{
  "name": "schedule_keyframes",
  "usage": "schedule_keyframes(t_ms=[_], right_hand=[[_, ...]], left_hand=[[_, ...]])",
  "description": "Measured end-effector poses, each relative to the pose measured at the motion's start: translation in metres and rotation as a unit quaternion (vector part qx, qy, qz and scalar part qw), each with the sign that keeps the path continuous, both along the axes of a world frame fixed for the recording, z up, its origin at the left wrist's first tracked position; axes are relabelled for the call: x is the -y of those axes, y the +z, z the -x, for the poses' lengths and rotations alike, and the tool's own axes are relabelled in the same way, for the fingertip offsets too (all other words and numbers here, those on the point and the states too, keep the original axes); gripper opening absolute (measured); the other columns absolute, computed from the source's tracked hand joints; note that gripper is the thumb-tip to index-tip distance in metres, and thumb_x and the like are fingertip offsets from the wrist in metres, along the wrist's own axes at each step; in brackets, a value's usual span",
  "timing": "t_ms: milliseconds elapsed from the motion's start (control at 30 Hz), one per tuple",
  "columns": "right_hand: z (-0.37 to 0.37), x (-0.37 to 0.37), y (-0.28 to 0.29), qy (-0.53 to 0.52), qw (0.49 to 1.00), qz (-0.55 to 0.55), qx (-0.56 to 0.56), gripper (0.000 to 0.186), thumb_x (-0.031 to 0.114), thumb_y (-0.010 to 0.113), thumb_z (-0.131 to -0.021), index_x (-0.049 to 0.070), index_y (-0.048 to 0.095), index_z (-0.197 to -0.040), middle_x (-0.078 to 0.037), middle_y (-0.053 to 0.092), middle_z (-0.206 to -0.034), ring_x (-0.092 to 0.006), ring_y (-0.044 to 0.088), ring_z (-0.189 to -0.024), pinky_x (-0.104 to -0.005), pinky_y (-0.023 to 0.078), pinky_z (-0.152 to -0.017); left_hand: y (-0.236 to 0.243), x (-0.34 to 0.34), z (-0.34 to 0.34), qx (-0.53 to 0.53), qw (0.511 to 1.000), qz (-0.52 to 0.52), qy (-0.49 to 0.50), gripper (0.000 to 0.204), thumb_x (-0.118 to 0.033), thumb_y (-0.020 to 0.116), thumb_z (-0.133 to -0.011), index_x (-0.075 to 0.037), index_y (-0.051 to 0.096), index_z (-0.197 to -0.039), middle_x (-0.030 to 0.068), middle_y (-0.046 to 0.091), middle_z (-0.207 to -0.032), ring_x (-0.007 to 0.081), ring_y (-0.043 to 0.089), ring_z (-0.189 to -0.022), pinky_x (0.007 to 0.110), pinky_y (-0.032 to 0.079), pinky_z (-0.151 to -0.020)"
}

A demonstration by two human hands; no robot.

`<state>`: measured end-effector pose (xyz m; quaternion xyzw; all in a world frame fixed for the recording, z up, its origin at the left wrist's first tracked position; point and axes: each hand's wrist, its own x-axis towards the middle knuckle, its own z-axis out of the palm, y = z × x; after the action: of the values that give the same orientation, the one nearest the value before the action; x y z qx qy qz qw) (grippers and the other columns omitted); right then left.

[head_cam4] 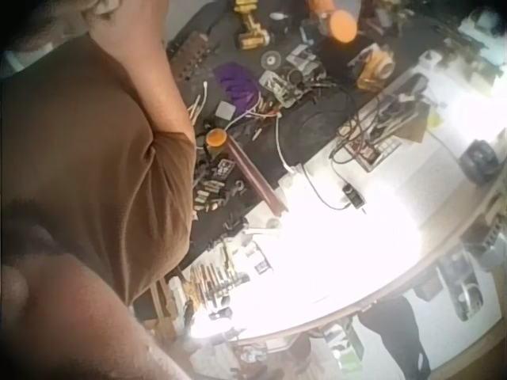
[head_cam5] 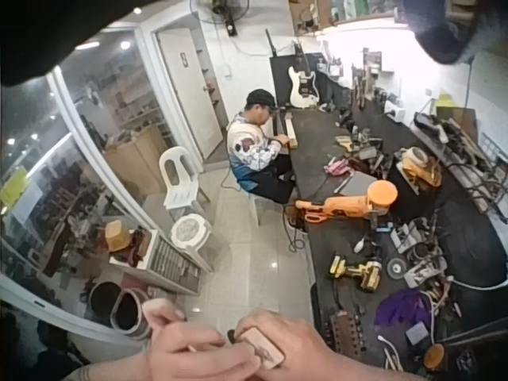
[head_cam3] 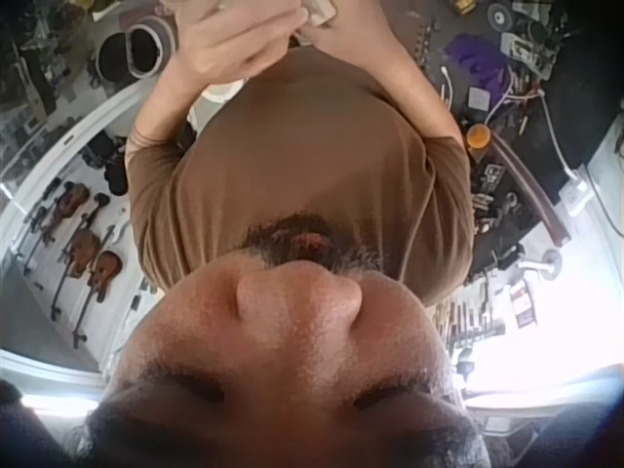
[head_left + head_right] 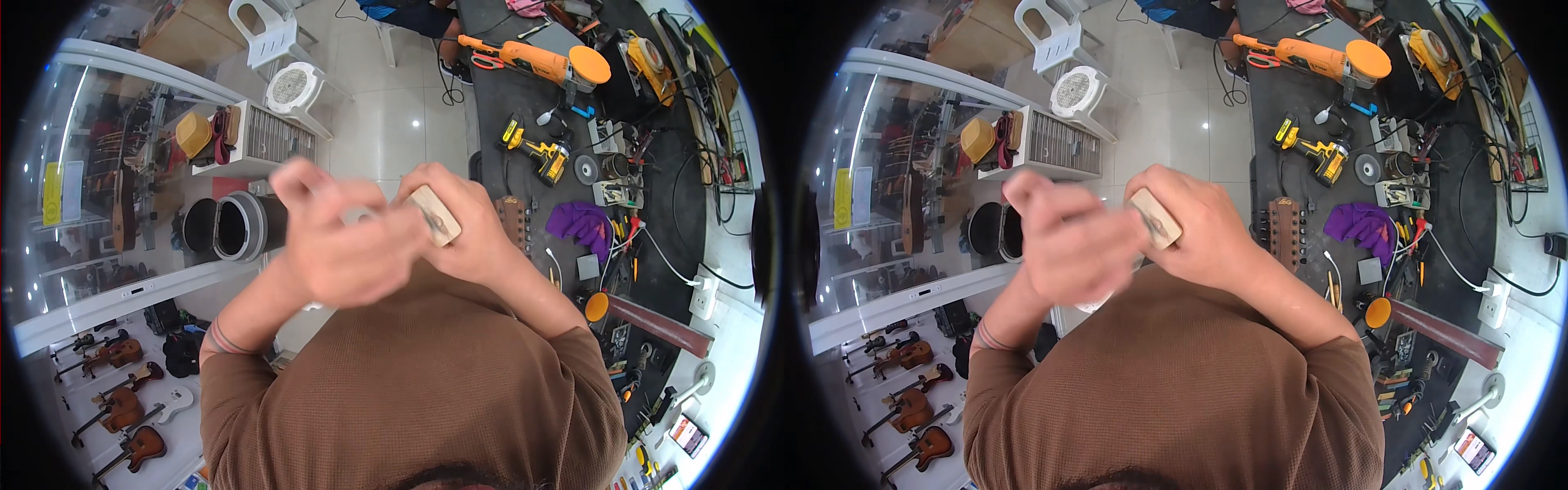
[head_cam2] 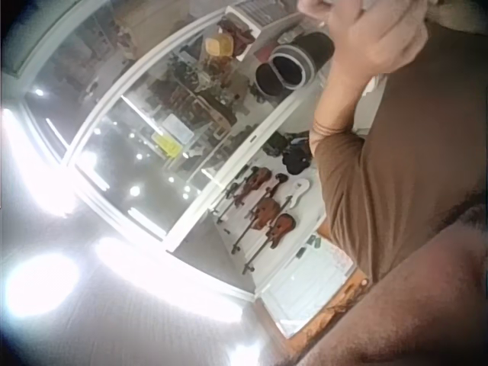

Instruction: The person shapes a wooden dowel using a power drill, applies glue into a hole in a wooden block with a dispenser bottle, and sands the block with sandpaper before applying more glue.

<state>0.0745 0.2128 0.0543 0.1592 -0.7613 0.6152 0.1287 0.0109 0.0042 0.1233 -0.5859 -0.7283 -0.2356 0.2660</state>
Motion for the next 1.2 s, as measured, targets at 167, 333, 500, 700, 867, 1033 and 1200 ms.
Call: schedule_keyframes(t_ms=[167, 333, 500, 700, 867, 1033, 1200], right_hand=[[-0.001, 0.0, 0.002, -0.01, 0.999, 0.005, 0.031, 0.042, 0.008, 0.086, -0.084, 0.011, 0.064, -0.12, -0.013, 0.073, -0.103, -0.0421, 0.074, -0.095, -0.0479, 0.057, -0.078], [-0.001, -0.001, 0.001, -0.007, 1.0, 0.011, 0.007, 0.04, 0.007, 0.085, -0.085, 0.011, 0.064, -0.119, -0.013, 0.073, -0.101, -0.0425, 0.074, -0.095, -0.0484, 0.057, -0.077], [-0.002, -0.003, 0.003, 0.021, 1.0, 0.005, 0.001, 0.039, 0.006, 0.084, -0.086, 0.011, 0.064, -0.119, -0.013, 0.074, -0.102, -0.0416, 0.074, -0.094, -0.0486, 0.058, -0.077], [-0.001, -0.003, 0.002, 0.024, 1.0, -0.008, -0.018, 0.039, 0.008, 0.084, -0.085, 0.01, 0.064, -0.119, -0.012, 0.073, -0.102, -0.0415, 0.074, -0.094, -0.0486, 0.058, -0.076], [0.001, -0.005, 0.0, 0.023, 0.999, -0.018, -0.013, 0.038, 0.009, 0.084, -0.085, 0.009, 0.065, -0.119, -0.013, 0.073, -0.101, -0.0423, 0.074, -0.094, -0.0494, 0.058, -0.076], [0.003, -0.004, 0.002, 0.0, 0.999, -0.032, -0.001, 0.039, 0.009, 0.084, -0.086, 0.01, 0.064, -0.119, -0.013, 0.074, -0.101, -0.0421, 0.074, -0.094, -0.0492, 0.058, -0.076], [0.001, -0.003, 0.005, -0.028, 0.999, -0.044, 0.013, 0.04, 0.009, 0.084, -0.085, 0.01, 0.064, -0.119, -0.013, 0.074, -0.101, -0.0417, 0.075, -0.093, -0.0489, 0.058, -0.075]], left_hand=[[0.004, -0.001, -0.005, -0.002, 1.0, 0.007, -0.014, 0.038, -0.021, 0.08, -0.063, -0.019, 0.086, -0.101, -0.0103, 0.081, -0.114, 0.019, 0.061, -0.093, 0.048, 0.031, -0.092], [0.002, -0.004, 0.006, -0.007, 1.0, 0.0, -0.005, 0.04, -0.021, 0.082, -0.062, -0.018, 0.086, -0.101, -0.0104, 0.081, -0.114, 0.0191, 0.06, -0.093, 0.047, 0.032, -0.09], [0.007, -0.009, -0.003, -0.009, 1.0, 0.007, -0.025, 0.037, -0.021, 0.081, -0.064, -0.018, 0.086, -0.101, -0.0097, 0.08, -0.115, 0.0206, 0.059, -0.094, 0.048, 0.031, -0.091], [0.002, -0.009, -0.001, -0.028, 0.999, 0.01, -0.029, 0.032, -0.025, 0.08, -0.065, -0.017, 0.084, -0.095, -0.0095, 0.081, -0.113, 0.0197, 0.06, -0.093, 0.049, 0.031, -0.093], [0.001, -0.01, 0.006, -0.027, 0.999, 0.002, -0.022, 0.033, -0.028, 0.079, -0.064, -0.019, 0.084, -0.094, -0.009, 0.081, -0.115, 0.0213, 0.06, -0.095, 0.049, 0.031, -0.092], [-0.002, -0.01, 0.0, -0.017, 0.999, 0.003, -0.042, 0.036, -0.028, 0.079, -0.061, -0.019, 0.085, -0.096, -0.0097, 0.081, -0.117, 0.0204, 0.06, -0.094, 0.049, 0.03, -0.093], [0.001, -0.01, 0.012, -0.009, 1.0, 0.009, 0.001, 0.032, -0.021, 0.081, -0.064, -0.017, 0.085, -0.095, -0.0095, 0.081, -0.112, 0.0202, 0.06, -0.094, 0.05, 0.031, -0.092]])
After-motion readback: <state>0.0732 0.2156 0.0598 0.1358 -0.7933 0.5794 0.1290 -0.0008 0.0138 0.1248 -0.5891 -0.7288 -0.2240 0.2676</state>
